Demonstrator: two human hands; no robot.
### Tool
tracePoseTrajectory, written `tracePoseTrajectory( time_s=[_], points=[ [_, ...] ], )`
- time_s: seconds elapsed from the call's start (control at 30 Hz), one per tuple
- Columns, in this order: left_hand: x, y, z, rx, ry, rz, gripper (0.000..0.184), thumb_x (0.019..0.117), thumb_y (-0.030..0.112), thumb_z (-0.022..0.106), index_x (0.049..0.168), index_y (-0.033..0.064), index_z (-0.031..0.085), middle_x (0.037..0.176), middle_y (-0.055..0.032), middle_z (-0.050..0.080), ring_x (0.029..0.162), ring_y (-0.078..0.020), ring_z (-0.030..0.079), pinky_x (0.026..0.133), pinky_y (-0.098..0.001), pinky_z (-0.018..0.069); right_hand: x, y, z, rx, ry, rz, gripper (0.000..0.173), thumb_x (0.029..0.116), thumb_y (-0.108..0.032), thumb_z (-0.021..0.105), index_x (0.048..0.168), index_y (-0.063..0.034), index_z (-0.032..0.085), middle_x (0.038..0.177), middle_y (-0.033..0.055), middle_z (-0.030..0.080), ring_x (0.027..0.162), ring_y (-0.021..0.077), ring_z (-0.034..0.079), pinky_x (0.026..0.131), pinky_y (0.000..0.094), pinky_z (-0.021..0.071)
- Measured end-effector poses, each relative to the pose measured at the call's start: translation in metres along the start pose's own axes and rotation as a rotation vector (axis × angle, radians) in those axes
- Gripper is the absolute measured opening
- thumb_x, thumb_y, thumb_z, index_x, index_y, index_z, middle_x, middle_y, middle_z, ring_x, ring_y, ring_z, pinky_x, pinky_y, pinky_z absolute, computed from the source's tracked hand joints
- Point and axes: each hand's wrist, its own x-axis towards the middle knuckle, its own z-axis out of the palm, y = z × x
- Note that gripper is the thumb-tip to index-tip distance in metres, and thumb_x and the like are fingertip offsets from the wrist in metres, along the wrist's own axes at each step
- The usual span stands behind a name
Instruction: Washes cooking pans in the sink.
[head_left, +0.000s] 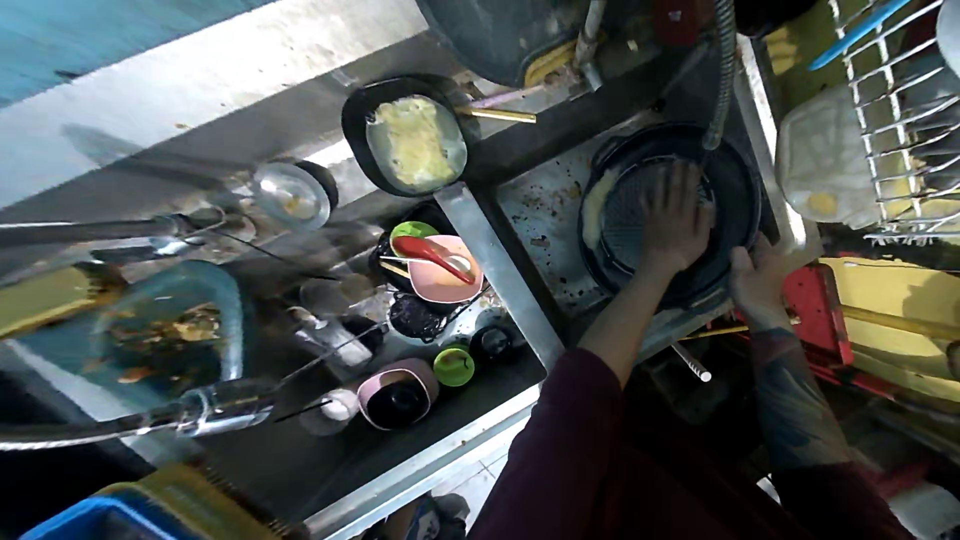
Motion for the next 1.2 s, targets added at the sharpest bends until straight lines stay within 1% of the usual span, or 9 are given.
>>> tracePoseTrajectory(
  time_s=[0.1, 0.2, 0.33, 0.4, 0.5, 0.6, 0.73, 0.97, 1.2],
  points=[
    [-0.001, -0.009, -0.008, -0.044, -0.022, 0.123, 0.059, 0.1097, 0.045, 0.022, 0.165, 0.0230, 0.023, 0.172, 0.0040, 0.015, 0.159, -0.0171, 0.008, 0.128, -0.0543, 0.0085, 0.001, -0.002, 0.006, -0.006, -0.003, -0.015, 0.046, 0.1049, -0.041, 0.046, 0.148, -0.0258, 0.050, 0.113, 0.0124, 0.071, 0.092, 0.0294, 0.071, 0.074, 0.0595, 0.0573],
    [-0.002, -0.046, -0.019, -0.030, -0.018, 0.018, 0.057, 0.1097, 0.051, 0.021, 0.163, 0.0344, 0.025, 0.171, 0.0079, 0.017, 0.158, -0.0157, 0.012, 0.127, -0.0577, 0.0112, -0.001, -0.002, 0.007, 0.009, -0.031, -0.032, 0.048, 0.1047, -0.045, 0.046, 0.148, -0.0248, 0.050, 0.109, 0.0130, 0.071, 0.088, 0.0297, 0.070, 0.071, 0.0593, 0.0574],
    [-0.014, -0.093, -0.038, 0.098, -0.033, -0.253, 0.056, 0.1112, 0.044, 0.021, 0.161, 0.0223, 0.034, 0.167, -0.0033, 0.031, 0.156, -0.0289, 0.023, 0.123, -0.0598, 0.0195, -0.008, -0.012, 0.000, 0.040, -0.089, 0.020, 0.043, 0.1057, -0.039, 0.048, 0.145, -0.0227, 0.054, 0.113, 0.0129, 0.071, 0.093, 0.0278, 0.070, 0.075, 0.0563, 0.0578],
    [-0.027, -0.116, -0.049, 0.081, 0.083, -0.344, 0.054, 0.1106, 0.043, 0.030, 0.156, 0.0167, 0.044, 0.162, -0.0086, 0.041, 0.152, -0.0313, 0.032, 0.124, -0.0565, 0.0239, -0.008, -0.008, -0.005, 0.040, -0.087, 0.007, 0.042, 0.1051, -0.040, 0.047, 0.141, -0.0206, 0.056, 0.109, 0.0125, 0.070, 0.089, 0.0266, 0.070, 0.071, 0.0543, 0.0577],
    [-0.047, -0.130, -0.073, -0.124, 0.183, -0.495, 0.055, 0.1046, 0.035, 0.051, 0.155, 0.0134, 0.045, 0.159, -0.0139, 0.043, 0.149, -0.0336, 0.037, 0.122, -0.0533, 0.0312, -0.007, 0.003, -0.007, 0.005, -0.021, -0.011, 0.043, 0.1047, -0.042, 0.047, 0.143, -0.0243, 0.053, 0.109, 0.0118, 0.070, 0.089, 0.0281, 0.069, 0.070, 0.0566, 0.0566],
    [-0.067, -0.129, -0.080, -0.433, 0.255, -0.603, 0.057, 0.1021, 0.025, 0.058, 0.155, 0.0103, 0.043, 0.158, -0.0149, 0.044, 0.146, -0.0286, 0.042, 0.120, -0.0475, 0.0365, -0.003, 0.006, 0.001, -0.091, 0.069, -0.054, 0.051, 0.1060, -0.043, 0.044, 0.155, -0.0283, 0.040, 0.120, 0.0121, 0.070, 0.098, 0.0322, 0.070, 0.077, 0.0622, 0.0565],
    [-0.094, -0.116, -0.070, -0.600, 0.262, -0.668, 0.054, 0.1031, 0.022, 0.057, 0.154, 0.0119, 0.044, 0.158, -0.0114, 0.044, 0.144, -0.0243, 0.045, 0.118, -0.0451, 0.0396, 0.013, -0.002, 0.019, -0.101, 0.231, -0.237, 0.055, 0.1043, -0.025, 0.047, 0.156, -0.0091, 0.038, 0.137, 0.0158, 0.063, 0.122, 0.0254, 0.065, 0.103, 0.0496, 0.0536],
    [-0.118, -0.083, -0.034, -0.933, 0.098, -0.827, 0.059, 0.1034, 0.023, 0.057, 0.157, 0.0102, 0.037, 0.155, -0.0156, 0.046, 0.134, -0.0293, 0.053, 0.103, -0.0500, 0.0510, 0.009, 0.008, 0.028, 0.057, 0.386, -0.231, 0.050, 0.1075, -0.023, 0.041, 0.155, -0.0071, 0.038, 0.147, 0.0131, 0.056, 0.132, 0.0216, 0.057, 0.111, 0.0447, 0.0479],
    [-0.109, -0.057, -0.021, -1.086, -0.049, -0.744, 0.072, 0.1003, 0.023, 0.062, 0.162, 0.0166, 0.025, 0.154, -0.0131, 0.048, 0.137, -0.0274, 0.051, 0.106, -0.0507, 0.0493, -0.009, 0.000, 0.026, 0.086, 0.503, -0.261, 0.049, 0.1061, -0.022, 0.044, 0.153, -0.0080, 0.040, 0.142, 0.0144, 0.059, 0.127, 0.0262, 0.060, 0.104, 0.0493, 0.0509]
  ],
)
